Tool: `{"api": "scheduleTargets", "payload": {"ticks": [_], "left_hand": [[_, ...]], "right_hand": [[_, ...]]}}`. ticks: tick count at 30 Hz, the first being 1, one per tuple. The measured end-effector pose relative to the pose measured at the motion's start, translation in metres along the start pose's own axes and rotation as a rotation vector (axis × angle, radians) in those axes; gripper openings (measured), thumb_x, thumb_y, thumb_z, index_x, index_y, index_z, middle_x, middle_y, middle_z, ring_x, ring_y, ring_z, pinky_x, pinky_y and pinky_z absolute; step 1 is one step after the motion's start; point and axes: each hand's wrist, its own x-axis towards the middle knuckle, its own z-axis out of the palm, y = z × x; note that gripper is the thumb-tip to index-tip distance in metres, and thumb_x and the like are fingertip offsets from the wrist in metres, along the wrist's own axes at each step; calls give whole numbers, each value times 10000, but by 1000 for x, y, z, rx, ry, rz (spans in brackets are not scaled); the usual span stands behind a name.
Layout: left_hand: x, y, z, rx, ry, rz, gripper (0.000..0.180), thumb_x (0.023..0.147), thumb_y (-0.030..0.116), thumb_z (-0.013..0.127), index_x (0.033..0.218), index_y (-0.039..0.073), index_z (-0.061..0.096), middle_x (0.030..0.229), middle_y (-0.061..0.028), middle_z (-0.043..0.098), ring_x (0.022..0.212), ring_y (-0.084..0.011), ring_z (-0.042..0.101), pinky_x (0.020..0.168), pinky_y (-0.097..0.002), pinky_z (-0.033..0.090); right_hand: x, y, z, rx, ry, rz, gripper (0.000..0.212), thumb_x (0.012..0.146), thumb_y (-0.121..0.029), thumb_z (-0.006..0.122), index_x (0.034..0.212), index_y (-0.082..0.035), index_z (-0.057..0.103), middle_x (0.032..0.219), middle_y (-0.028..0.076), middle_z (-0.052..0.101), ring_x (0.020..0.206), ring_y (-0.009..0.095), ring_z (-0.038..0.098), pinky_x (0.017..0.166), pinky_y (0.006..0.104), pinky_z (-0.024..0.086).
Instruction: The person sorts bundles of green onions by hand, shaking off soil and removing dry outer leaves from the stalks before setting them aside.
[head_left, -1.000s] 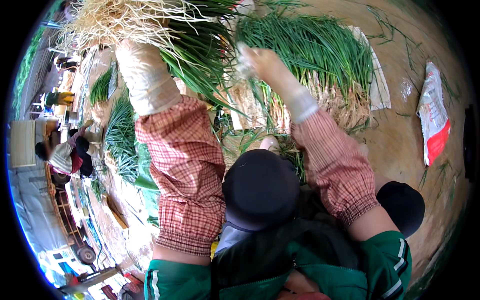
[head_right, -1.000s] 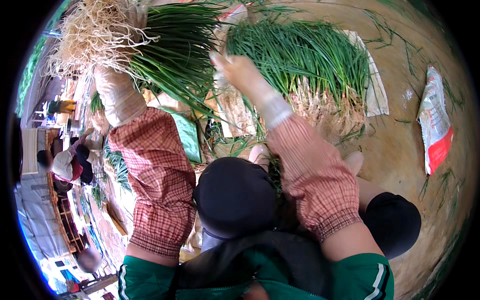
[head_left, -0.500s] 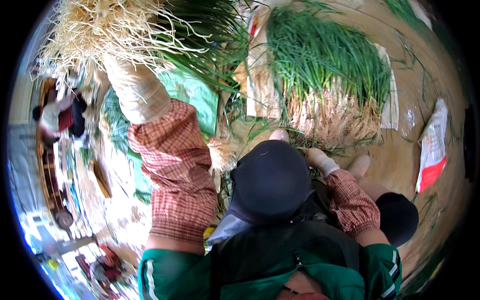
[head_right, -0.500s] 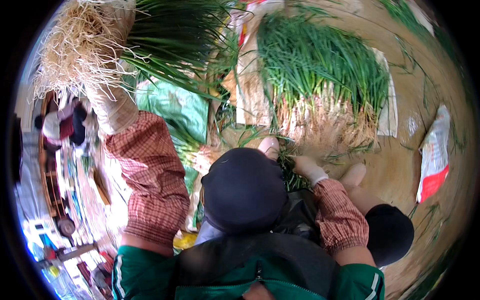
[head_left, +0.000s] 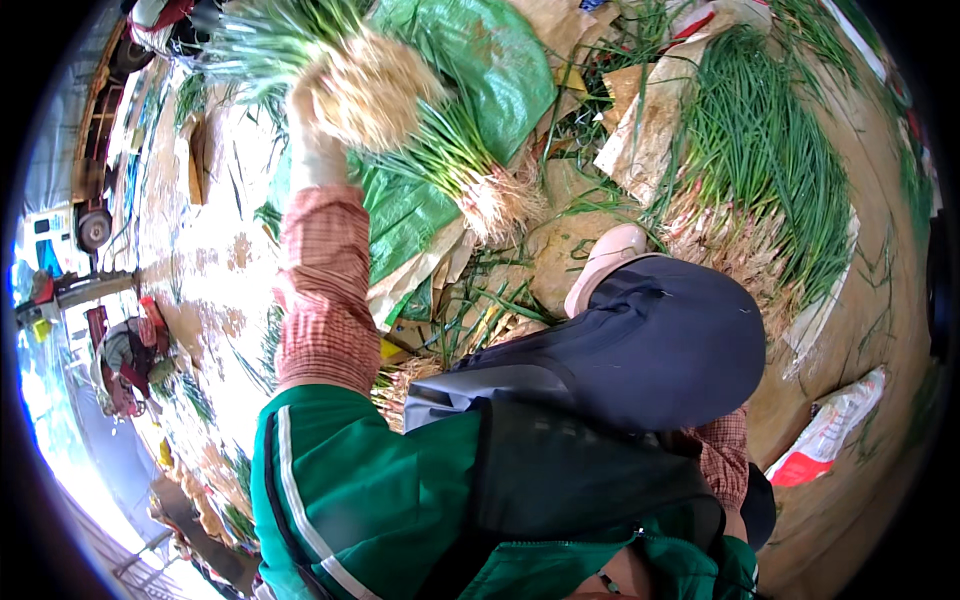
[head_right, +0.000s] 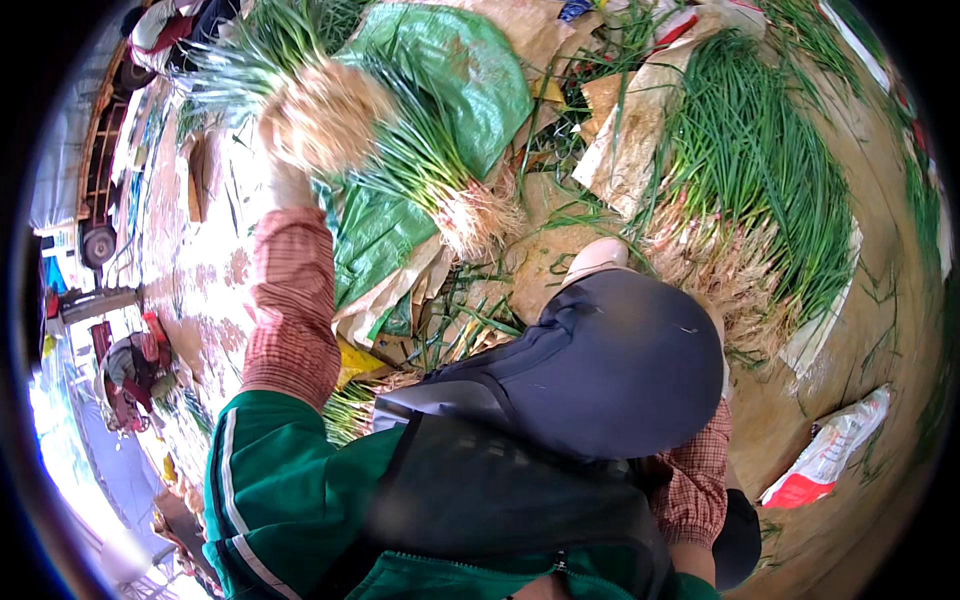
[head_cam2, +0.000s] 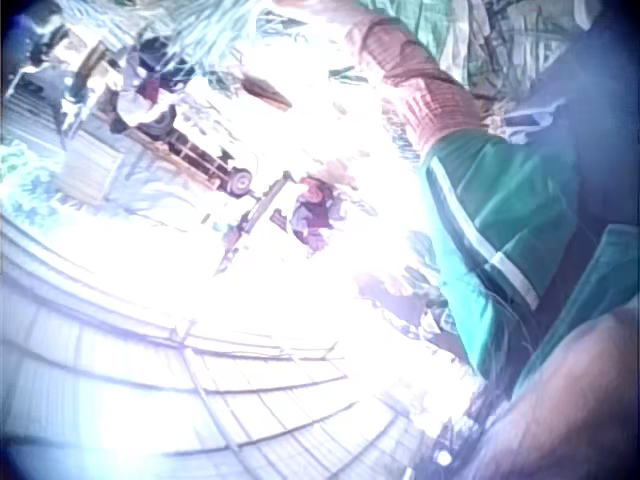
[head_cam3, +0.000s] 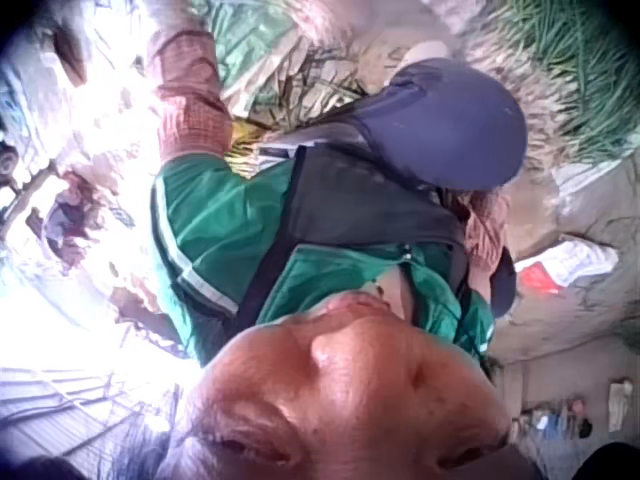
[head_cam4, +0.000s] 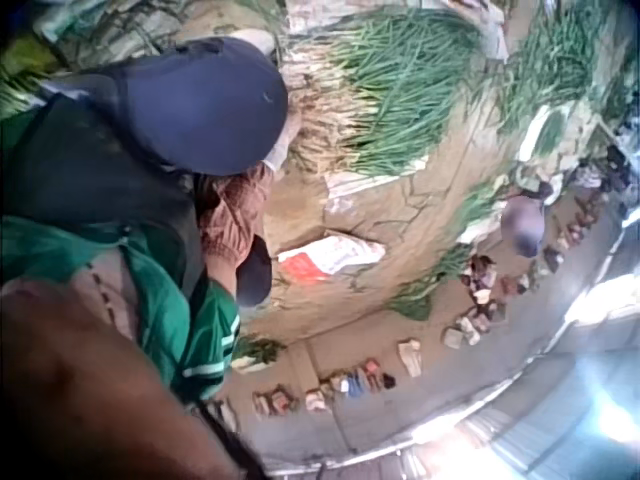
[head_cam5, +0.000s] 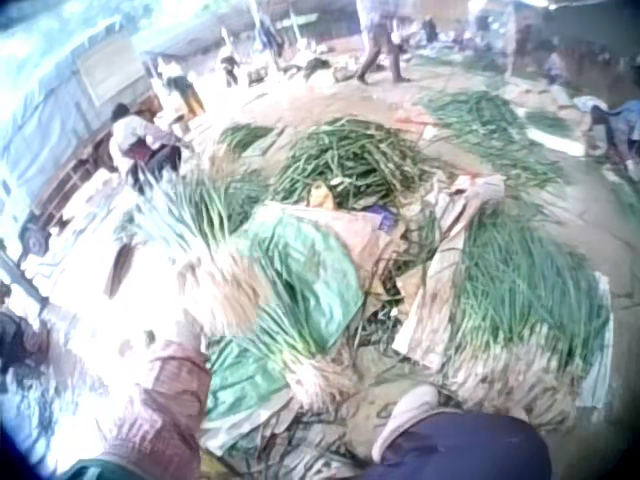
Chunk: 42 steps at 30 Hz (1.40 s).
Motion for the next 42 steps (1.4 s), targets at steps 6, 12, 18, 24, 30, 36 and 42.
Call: {"api": "scheduleTargets", "payload": {"ticks": [6, 12, 18, 24, 30, 36, 42], "left_hand": [[-122, -150, -71, -108, 251, -342, 233, 782, 89, 606, 978, -34, 587, 842, -145, 629, 712, -227, 654, 636, -330, 579], [-126, -192, -141, -54, 247, -563, 112, 802, 87, 637, 853, -7, 603, 781, -137, 662, 661, -251, 655, 616, -366, 577], [-107, -212, -138, 795, 385, -119, 597, 716, 129, 808, 1166, -78, 475, 1066, -185, 615, 905, -296, 633, 807, -370, 534], [-89, -185, -183, 1526, -62, -423, 765, 744, 350, 753, 1282, -92, 436, 1264, -249, 532, 1119, -345, 549, 961, -389, 447], [-104, -149, -76, 2163, -219, -457, 551, 829, 448, 588, 1182, 25, 598, 1090, -228, 634, 984, -372, 605, 850, -428, 475], [-119, -239, 66, 1259, -832, -316, 301, 894, 87, 549, 1187, 26, 582, 1009, -75, 631, 938, -141, 603, 771, -260, 480], [-175, -330, 281, 1013, -1276, -690, 367, 919, 114, 567, 1257, -13, 498, 1078, -90, 627, 1022, -160, 603, 917, -290, 460]], "right_hand": [[-13, 15, -14, -78, 10, 63, 332, 838, -358, 587, 1020, -89, 659, 1036, 170, 655, 969, 338, 620, 817, 439, 486], [-10, -5, 0, -80, -16, 45, 321, 843, -356, 588, 996, -84, 664, 1034, 164, 657, 970, 333, 619, 819, 438, 484], [-29, 28, -11, -119, 28, 101, 312, 847, -354, 589, 971, -79, 668, 1032, 157, 658, 971, 328, 618, 820, 437, 482], [-23, 58, -7, -64, 134, 176, 296, 854, -331, 590, 962, -68, 675, 1031, 154, 661, 982, 320, 616, 828, 423, 480], [-12, 146, -48, 450, 795, 173, 248, 855, -234, 594, 1003, -61, 692, 1080, 163, 656, 999, 298, 618, 871, 384, 471], [41, 208, -152, 296, 919, 310, 521, 830, -310, 643, 1263, -43, 528, 1299, 169, 533, 1152, 310, 535, 994, 368, 406], [102, 273, -181, 285, 862, 749, 995, 765, -498, 707, 1408, 91, 231, 1391, 285, 391, 1290, 385, 404, 1075, 367, 336]]}}
